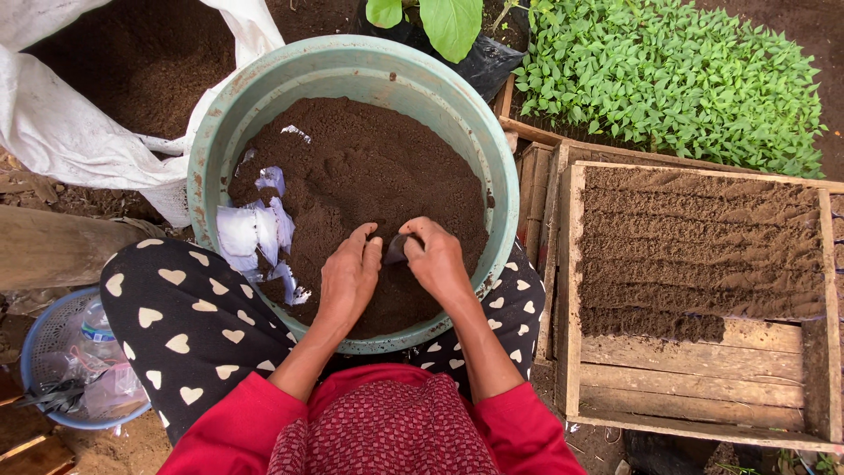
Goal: The person scoops soil from a large basin and fills small plastic seed pouches by hand. They then place the filled pouches into a wooden seedling tray. The person repeats this process multiple times.
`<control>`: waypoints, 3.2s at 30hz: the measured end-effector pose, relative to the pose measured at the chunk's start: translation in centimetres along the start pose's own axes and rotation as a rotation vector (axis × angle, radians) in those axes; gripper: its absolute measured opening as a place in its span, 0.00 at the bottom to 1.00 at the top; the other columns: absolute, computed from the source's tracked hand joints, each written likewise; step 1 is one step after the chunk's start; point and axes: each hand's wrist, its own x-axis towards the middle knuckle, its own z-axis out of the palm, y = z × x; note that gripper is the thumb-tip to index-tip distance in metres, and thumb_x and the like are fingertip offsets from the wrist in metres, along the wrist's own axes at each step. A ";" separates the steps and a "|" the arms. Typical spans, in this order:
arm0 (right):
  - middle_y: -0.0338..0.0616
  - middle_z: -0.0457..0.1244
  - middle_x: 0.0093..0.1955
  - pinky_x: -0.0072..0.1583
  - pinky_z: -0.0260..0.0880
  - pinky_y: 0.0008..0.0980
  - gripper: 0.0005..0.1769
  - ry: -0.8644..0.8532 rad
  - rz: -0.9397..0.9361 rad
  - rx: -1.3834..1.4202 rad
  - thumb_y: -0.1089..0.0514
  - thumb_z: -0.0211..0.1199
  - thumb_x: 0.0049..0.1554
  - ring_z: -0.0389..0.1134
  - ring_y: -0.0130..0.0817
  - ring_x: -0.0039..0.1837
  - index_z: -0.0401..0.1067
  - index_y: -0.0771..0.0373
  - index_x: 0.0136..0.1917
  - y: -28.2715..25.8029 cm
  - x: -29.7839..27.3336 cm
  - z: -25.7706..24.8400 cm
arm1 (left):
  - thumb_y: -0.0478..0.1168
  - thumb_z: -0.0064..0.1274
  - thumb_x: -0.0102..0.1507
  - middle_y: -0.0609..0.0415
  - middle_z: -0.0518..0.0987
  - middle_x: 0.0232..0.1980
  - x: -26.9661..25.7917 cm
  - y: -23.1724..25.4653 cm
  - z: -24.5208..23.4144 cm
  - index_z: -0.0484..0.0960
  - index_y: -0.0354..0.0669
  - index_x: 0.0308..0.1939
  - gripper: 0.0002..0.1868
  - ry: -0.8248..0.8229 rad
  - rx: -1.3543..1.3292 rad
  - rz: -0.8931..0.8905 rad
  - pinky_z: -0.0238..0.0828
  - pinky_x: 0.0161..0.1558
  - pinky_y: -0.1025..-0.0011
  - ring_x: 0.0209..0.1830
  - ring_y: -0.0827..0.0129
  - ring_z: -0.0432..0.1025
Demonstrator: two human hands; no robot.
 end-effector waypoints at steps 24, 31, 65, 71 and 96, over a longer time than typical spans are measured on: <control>0.45 0.61 0.44 0.52 0.68 0.43 0.09 0.017 -0.136 -0.105 0.62 0.61 0.49 0.66 0.45 0.50 0.73 0.55 0.45 -3.4 -0.1 -2.0 | 0.35 0.52 0.60 0.40 0.73 0.56 3.1 -4.6 4.2 0.68 0.38 0.62 0.25 -0.017 -1.547 -0.399 0.71 0.54 0.60 0.54 0.53 0.71; 0.54 0.62 0.51 0.55 0.67 0.46 0.17 0.067 -0.269 -0.158 0.68 0.51 0.53 0.66 0.56 0.54 0.70 0.65 0.55 -3.7 -1.3 -1.4 | 0.36 0.51 0.61 0.43 0.78 0.49 2.5 -5.1 5.4 0.73 0.40 0.57 0.19 -0.074 -1.543 -0.421 0.76 0.49 0.61 0.46 0.57 0.75; 0.56 0.60 0.59 0.57 0.69 0.36 0.18 0.838 0.726 0.031 0.66 0.56 0.55 0.65 0.44 0.58 0.64 0.61 0.59 18.5 -15.6 -29.7 | 0.54 0.52 0.53 0.50 0.72 0.53 2.4 -14.0 -7.0 0.74 0.59 0.51 0.23 -0.155 1.279 -0.087 0.75 0.45 0.58 0.54 0.52 0.68; 0.54 0.65 0.51 0.56 0.66 0.40 0.18 0.805 0.927 -0.281 0.63 0.57 0.52 0.65 0.47 0.55 0.70 0.60 0.57 29.7 -17.0 -34.7 | 0.59 0.48 0.56 0.54 0.74 0.56 3.2 -16.8 -7.8 0.77 0.65 0.52 0.21 -0.134 1.281 -0.065 0.72 0.51 0.60 0.56 0.52 0.68; 0.47 0.66 0.38 0.34 0.70 0.21 0.19 0.914 0.266 -0.547 0.75 0.46 0.51 0.66 0.31 0.35 0.70 0.73 0.54 12.1 -8.5 -20.3 | 0.50 0.52 0.66 0.49 0.81 0.25 1.6 -10.5 -8.7 0.81 0.49 0.53 0.16 0.162 0.489 -0.087 0.58 0.51 0.73 0.46 0.69 0.72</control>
